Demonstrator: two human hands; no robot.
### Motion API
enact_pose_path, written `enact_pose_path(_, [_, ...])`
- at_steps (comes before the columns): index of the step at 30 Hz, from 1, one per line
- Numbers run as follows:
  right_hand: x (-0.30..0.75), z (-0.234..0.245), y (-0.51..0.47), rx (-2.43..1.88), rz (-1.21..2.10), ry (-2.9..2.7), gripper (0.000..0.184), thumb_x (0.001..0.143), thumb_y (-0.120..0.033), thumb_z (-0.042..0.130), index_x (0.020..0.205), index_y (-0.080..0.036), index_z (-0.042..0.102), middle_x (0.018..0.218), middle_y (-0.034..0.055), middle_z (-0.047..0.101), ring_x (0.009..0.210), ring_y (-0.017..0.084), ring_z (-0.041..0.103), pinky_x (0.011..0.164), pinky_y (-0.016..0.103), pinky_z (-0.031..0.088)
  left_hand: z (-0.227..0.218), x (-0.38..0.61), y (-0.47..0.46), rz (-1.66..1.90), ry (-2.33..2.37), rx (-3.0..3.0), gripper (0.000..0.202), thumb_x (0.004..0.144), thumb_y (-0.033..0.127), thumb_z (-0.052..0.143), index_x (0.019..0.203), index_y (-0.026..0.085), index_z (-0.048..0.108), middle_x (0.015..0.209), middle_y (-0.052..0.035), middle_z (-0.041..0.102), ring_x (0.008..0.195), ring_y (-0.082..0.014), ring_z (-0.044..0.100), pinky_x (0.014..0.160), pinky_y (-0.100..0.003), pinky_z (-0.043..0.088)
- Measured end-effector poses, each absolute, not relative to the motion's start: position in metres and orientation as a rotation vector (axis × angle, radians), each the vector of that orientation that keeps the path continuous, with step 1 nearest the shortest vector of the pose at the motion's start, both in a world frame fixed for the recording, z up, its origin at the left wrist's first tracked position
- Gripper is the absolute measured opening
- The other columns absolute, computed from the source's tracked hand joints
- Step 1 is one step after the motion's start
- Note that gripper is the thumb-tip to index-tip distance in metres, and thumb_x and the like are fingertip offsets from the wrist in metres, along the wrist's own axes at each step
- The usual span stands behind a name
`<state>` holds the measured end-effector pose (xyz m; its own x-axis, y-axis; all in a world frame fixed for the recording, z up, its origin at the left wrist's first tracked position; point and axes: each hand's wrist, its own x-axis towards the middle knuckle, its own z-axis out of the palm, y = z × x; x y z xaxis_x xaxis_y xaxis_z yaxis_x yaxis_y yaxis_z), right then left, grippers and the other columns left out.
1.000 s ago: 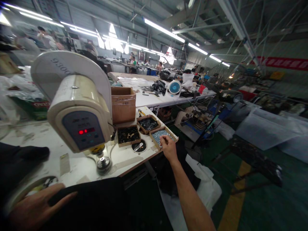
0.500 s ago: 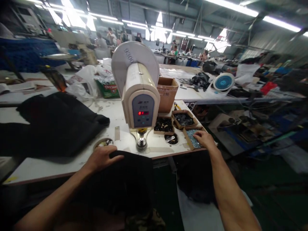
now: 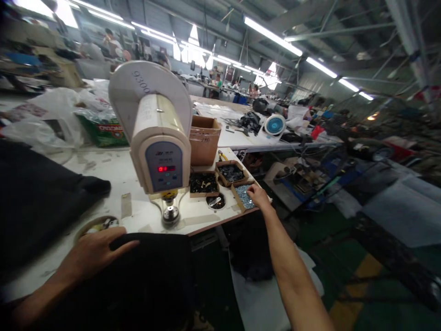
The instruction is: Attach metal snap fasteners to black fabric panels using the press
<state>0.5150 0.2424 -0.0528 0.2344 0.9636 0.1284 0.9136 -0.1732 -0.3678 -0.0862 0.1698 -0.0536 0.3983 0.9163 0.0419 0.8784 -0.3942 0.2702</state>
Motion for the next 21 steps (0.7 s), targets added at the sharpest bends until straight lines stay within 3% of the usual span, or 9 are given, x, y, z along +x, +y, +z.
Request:
enact_pose_path(6, [0.51, -0.047, 0.244, -2.079, 0.243, -1.73, 0.011, 0.086, -0.024, 0.068, 0.091, -0.023, 0.077, 0.092, 0.0032, 0.08, 0.087, 0.019, 0.071, 0.083, 0.028, 0.051, -0.058, -0.087, 0.175, 0.235, 1.612, 2.367, 0.052, 0.088, 0.074, 0.05, 0.083, 0.026, 0.069, 0.083, -0.0023, 0.073, 0.079, -0.0256, 0.07, 0.072, -0.034, 0.043])
enact_pose_path(12, [0.5, -0.028, 0.239, -2.038, 0.207, -1.66, 0.013, 0.087, -0.028, 0.064, 0.084, -0.022, 0.075, 0.086, 0.0046, 0.078, 0.083, 0.02, 0.069, 0.082, 0.031, 0.05, -0.056, -0.086, 0.177, 0.241, 1.607, 2.404, 0.054, 0.089, 0.074, 0.05, 0.08, 0.024, 0.067, 0.081, -0.0025, 0.073, 0.077, -0.0239, 0.069, 0.071, -0.033, 0.042])
enact_pose_path(17, [0.457, -0.019, 0.233, -1.876, 0.247, -1.666, 0.028, 0.092, -0.042, 0.058, 0.097, -0.02, 0.074, 0.087, 0.0089, 0.076, 0.085, 0.025, 0.069, 0.083, 0.036, 0.05, -0.049, -0.082, 0.169, 0.27, 1.562, 2.504, 0.054, 0.095, 0.071, 0.046, 0.077, 0.022, 0.06, 0.08, -0.0036, 0.071, 0.075, -0.021, 0.066, 0.069, -0.032, 0.038])
enact_pose_path(21, [0.38, -0.031, 0.222, -1.548, 0.64, -1.505, 0.038, 0.08, -0.053, 0.076, 0.098, -0.019, 0.076, 0.084, 0.0075, 0.076, 0.075, 0.023, 0.068, 0.072, 0.035, 0.053, -0.048, -0.082, 0.168, 0.314, 1.563, 2.523, 0.054, 0.095, 0.071, 0.047, 0.077, 0.021, 0.058, 0.083, -0.0054, 0.072, 0.079, -0.0226, 0.067, 0.07, -0.032, 0.037])
